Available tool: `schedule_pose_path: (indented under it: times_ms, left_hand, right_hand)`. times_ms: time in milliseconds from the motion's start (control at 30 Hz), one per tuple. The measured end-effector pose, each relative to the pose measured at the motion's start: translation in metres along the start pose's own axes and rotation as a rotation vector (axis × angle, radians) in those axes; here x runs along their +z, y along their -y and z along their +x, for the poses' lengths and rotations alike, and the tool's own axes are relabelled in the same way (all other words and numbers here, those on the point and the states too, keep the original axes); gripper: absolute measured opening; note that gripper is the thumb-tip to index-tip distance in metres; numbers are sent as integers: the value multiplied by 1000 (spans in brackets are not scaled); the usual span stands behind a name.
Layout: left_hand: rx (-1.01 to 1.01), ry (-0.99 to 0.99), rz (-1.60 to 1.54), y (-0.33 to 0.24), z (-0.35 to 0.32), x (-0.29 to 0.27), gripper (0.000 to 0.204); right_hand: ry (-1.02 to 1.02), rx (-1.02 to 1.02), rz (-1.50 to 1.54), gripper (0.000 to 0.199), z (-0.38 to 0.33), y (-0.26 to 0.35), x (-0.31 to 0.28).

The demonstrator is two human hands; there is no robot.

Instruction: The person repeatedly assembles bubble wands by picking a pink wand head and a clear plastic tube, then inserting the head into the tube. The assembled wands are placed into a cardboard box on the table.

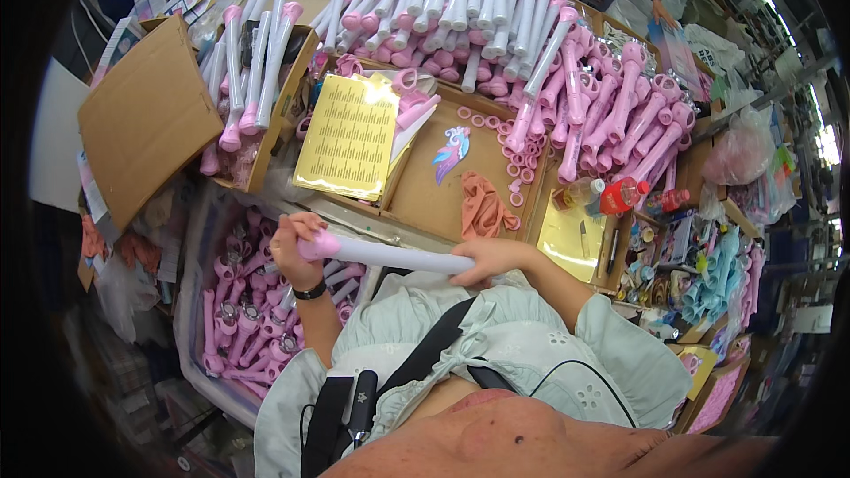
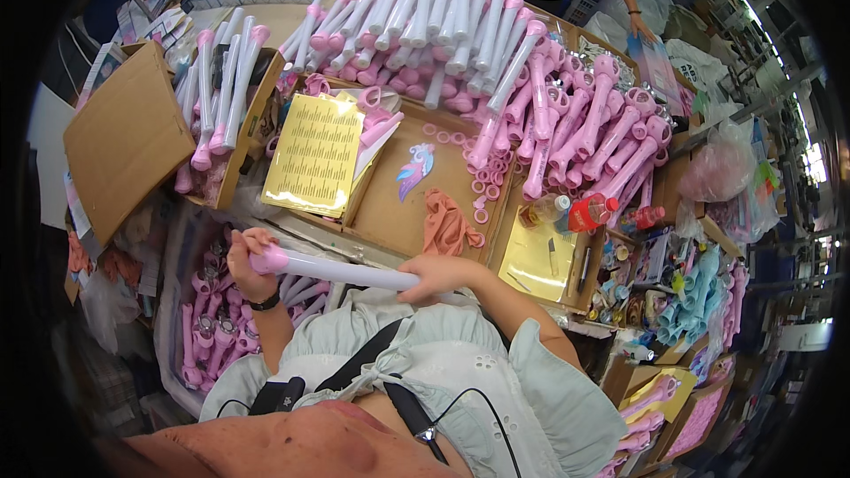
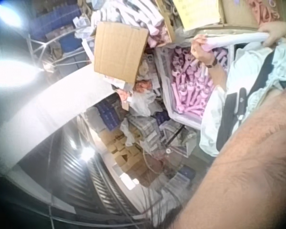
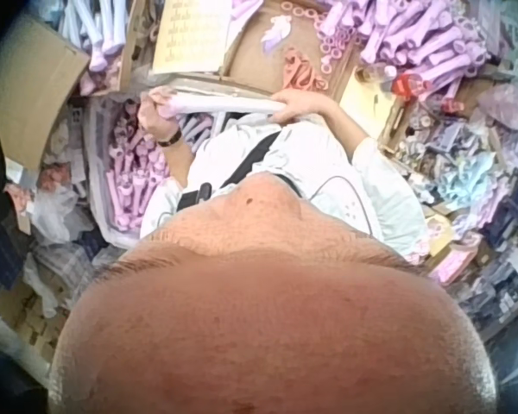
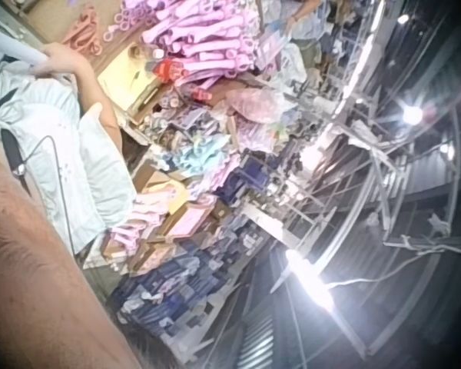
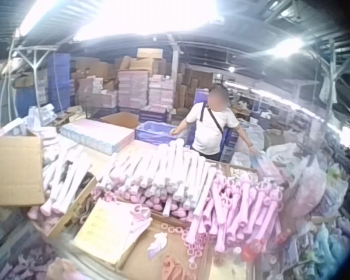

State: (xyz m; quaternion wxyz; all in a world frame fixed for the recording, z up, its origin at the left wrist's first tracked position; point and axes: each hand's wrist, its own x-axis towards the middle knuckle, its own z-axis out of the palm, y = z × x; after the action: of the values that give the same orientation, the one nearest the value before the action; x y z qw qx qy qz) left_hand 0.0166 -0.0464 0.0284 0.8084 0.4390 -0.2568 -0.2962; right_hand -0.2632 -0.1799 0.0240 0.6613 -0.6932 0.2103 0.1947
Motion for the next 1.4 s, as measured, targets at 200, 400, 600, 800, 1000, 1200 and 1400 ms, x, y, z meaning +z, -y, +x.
schedule_pose_path:
  times_ms: [200, 400, 600, 800, 1000, 1200, 1400]
  left_hand:
    - [-51, 223, 64, 37, -29, 49, 26]
    - [312, 557, 694, 37, -30, 74, 21]
    - [420, 543, 643, 28, -26, 78, 15]
    - [476, 278, 633, -26, -13, 39, 6]
    - [341, 178, 345, -39, 0, 13, 5]
    - [394, 96, 177, -37, 7, -1, 12]
    - [464, 225, 478, -38, 7, -5, 26]
  right_hand:
    - [-612, -53, -709, 26, 20, 27, 12]
    - [-901, -440, -547, 28, 49, 36, 24]
    - [-904, -468, -554, 29, 52, 37, 31]
    - [-824, -294, -723, 20, 16, 10, 15]
    - [-677, -428, -530, 27, -8, -4, 5]
    - [-587, -467, 51, 36, -9, 7, 6]
    - [-203, -89, 588, 35, -10, -4, 0]
